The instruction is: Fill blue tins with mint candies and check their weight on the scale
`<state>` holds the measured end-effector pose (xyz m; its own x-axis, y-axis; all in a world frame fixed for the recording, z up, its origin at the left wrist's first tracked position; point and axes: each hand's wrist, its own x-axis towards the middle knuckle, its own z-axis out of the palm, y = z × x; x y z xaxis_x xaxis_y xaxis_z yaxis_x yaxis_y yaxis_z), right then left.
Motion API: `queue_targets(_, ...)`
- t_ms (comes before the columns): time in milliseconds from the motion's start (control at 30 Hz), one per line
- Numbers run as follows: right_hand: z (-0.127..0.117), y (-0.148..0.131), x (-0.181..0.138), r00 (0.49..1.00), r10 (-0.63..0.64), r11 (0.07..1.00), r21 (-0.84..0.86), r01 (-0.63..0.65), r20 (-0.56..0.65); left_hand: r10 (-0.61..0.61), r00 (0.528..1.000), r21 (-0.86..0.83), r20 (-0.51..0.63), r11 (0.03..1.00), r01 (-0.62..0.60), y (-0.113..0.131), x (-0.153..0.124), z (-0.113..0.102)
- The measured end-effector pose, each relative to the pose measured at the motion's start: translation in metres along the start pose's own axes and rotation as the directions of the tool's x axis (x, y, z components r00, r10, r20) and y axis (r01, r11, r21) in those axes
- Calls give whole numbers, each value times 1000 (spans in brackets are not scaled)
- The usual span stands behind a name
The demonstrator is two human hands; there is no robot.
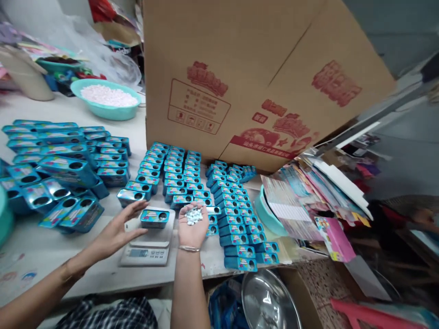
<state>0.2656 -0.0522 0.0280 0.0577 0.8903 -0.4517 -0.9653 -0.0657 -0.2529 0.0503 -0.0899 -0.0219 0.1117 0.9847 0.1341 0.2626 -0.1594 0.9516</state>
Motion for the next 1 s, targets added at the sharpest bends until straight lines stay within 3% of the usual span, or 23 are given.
queue_targets(100,-2,-8,-1,998,-54,997,-56,56,39,38,985,32,-170,999,-33,24,-10,-26)
queue_targets(200,-4,-15,-1,995,-86,993,-74,90,52,-5,935,-11,-356,1000,1,39,-17,-51)
queue_targets(333,-3,-17,-2,994,-84,995,-45,87,66,-90,899,-94,-428,994,55,37,-22,-65)
queue_targets(433,0,-16,-3,995,-64,998,-21,65,81,-122,910,-106,-395,991,87,30,-23,-63)
queue_targets(567,3,-16,-5,987,-103,987,-108,116,122,-146,932,-99,-332,988,119,23,-24,-58)
queue_targets(767,2,-15,-4,984,-142,970,-183,159,107,-82,960,35,-267,995,94,16,-21,-51)
queue_targets(900,3,-2,1,992,-89,988,-122,99,88,31,986,192,-164,981,1,20,-14,-34)
queue_targets(1000,8,12,4,998,-28,998,-56,31,53,176,982,327,-64,934,-146,24,-4,-17)
